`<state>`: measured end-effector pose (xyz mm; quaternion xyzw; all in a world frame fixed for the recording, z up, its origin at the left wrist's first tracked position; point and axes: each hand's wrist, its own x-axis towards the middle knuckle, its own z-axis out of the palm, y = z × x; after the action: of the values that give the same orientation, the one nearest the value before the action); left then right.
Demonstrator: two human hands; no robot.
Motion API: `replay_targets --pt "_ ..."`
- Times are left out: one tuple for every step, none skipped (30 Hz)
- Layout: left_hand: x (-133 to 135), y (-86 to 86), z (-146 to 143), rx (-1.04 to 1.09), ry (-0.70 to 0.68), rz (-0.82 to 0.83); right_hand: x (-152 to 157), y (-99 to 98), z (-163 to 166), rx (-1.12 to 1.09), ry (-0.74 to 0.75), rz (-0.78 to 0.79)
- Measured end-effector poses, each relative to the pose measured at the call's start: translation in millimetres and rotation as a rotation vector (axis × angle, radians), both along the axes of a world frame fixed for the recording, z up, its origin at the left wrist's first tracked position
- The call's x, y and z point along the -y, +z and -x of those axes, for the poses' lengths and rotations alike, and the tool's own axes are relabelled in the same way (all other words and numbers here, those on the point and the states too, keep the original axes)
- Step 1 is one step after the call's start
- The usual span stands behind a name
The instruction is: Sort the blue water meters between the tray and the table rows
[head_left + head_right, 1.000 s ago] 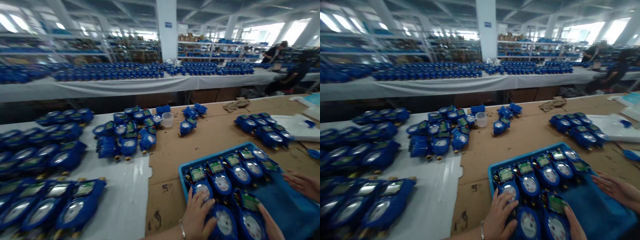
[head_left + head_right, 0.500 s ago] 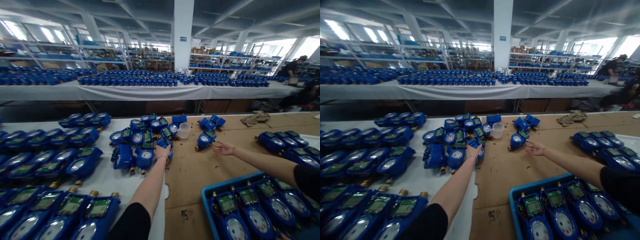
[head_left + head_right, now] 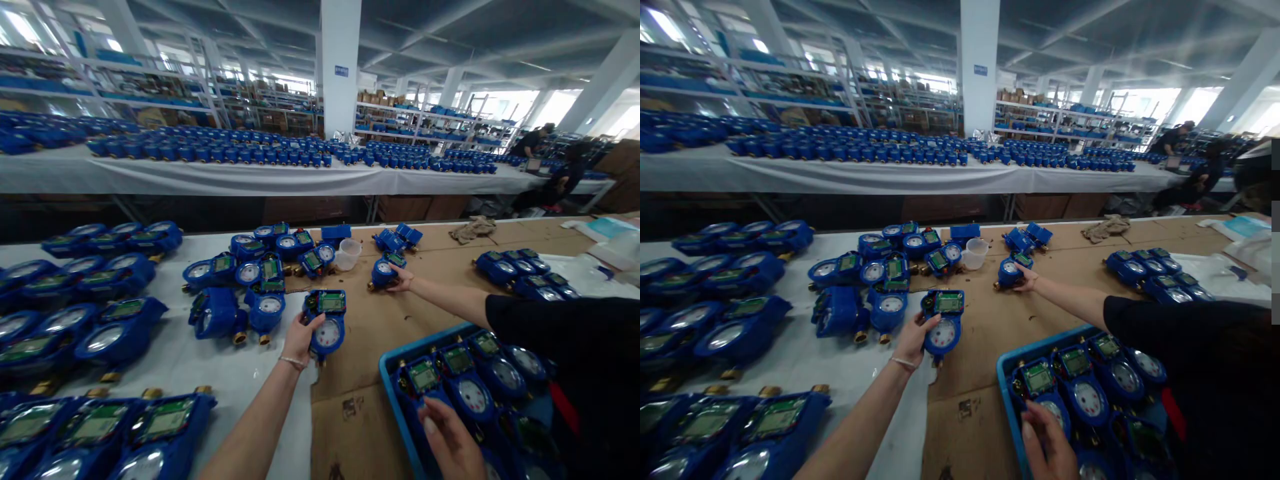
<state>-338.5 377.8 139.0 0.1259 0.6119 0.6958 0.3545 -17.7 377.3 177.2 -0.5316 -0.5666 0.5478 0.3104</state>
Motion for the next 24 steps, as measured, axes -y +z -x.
replay_targets --pt "11.1 4.4 -19.6 0.044 -0.032 -0.025 -4.5 2.4 6.0 -0.085 0.052 0.071" --pt "22.4 10.9 -40.6 0.087 -0.072 -0.053 -8.4 5.7 11.3 -0.159 0.105 0.139" --pt "33.4 19.3 -62.3 0.132 -0.114 -0.077 -11.1 9.7 15.6 -0.219 0.141 0.179" --pt "43.4 29.2 -84.1 0.181 -0.153 -0.100 -12.3 14.0 18.5 -0.266 0.164 0.209" --pt "52.1 40.1 -105.4 0.233 -0.184 -0.118 -11.9 18.6 19.6 -0.313 0.181 0.231" --pt "59.0 51.4 -125.6 0.285 -0.208 -0.131 -10.0 23.2 18.7 -0.366 0.197 0.241" --pt "64.3 62.8 -144.2 0.334 -0.222 -0.137 -6.8 27.8 15.8 -0.425 0.221 0.251" --pt "68.0 73.7 -161.2 0.373 -0.227 -0.137 -2.7 32.7 10.9 -0.489 0.247 0.256" --pt "70.4 84.0 -176.3 0.396 -0.229 -0.133 1.7 37.8 4.4 -0.551 0.267 0.258" --pt "71.9 93.6 -189.6 0.402 -0.233 -0.130 5.9 43.1 -3.3 -0.604 0.276 0.264" --pt "72.7 102.4 -201.2 0.392 -0.240 -0.125 9.2 48.7 -11.9 -0.648 0.267 0.275" --pt "73.3 110.3 -211.4 0.372 -0.249 -0.118 11.3 54.4 -20.7 -0.684 0.242 0.296" --pt "73.7 117.2 -220.3 0.345 -0.258 -0.108 12.1 60.0 -29.3 -0.715 0.207 0.318" --pt "74.1 122.9 -228.2 0.320 -0.272 -0.094 11.6 65.5 -37.4 -0.741 0.169 0.334" --pt "74.5 127.4 -235.2 0.302 -0.286 -0.079 10.0 70.5 -44.9 -0.752 0.133 0.342" --pt "74.9 130.6 -241.7 0.293 -0.301 -0.066 7.9 74.9 -51.6 -0.747 0.100 0.337" --pt "75.3 132.6 -247.8 0.286 -0.313 -0.059 5.7 78.5 -57.6 -0.727 0.074 0.321" --pt "75.7 133.6 -253.5 0.276 -0.324 -0.053 3.9 81.4 -63.0 -0.702 0.054 0.296" --pt "76.3 133.7 -258.8 0.261 -0.333 -0.050 2.8 83.8 -67.8 -0.677 0.038 0.269" --pt "77.1 133.2 -263.9 0.246 -0.340 -0.049 2.5 85.6 -72.1 -0.650 0.030 0.239" --pt "78.1 132.5 -268.5 0.230 -0.344 -0.047 3.1 87.2 -76.0 -0.621 0.029 0.207" --pt "79.2 131.8 -272.7 0.216 -0.348 -0.043 4.2 88.5 -79.6 -0.584 0.034 0.171" --pt "80.5 131.2 -276.6 0.206 -0.348 -0.036 5.4 89.7 -82.9 -0.534 0.039 0.133" --pt "81.7 131.1 -279.9 0.200 -0.345 -0.030 6.4 90.8 -85.8 -0.479 0.047 0.094"
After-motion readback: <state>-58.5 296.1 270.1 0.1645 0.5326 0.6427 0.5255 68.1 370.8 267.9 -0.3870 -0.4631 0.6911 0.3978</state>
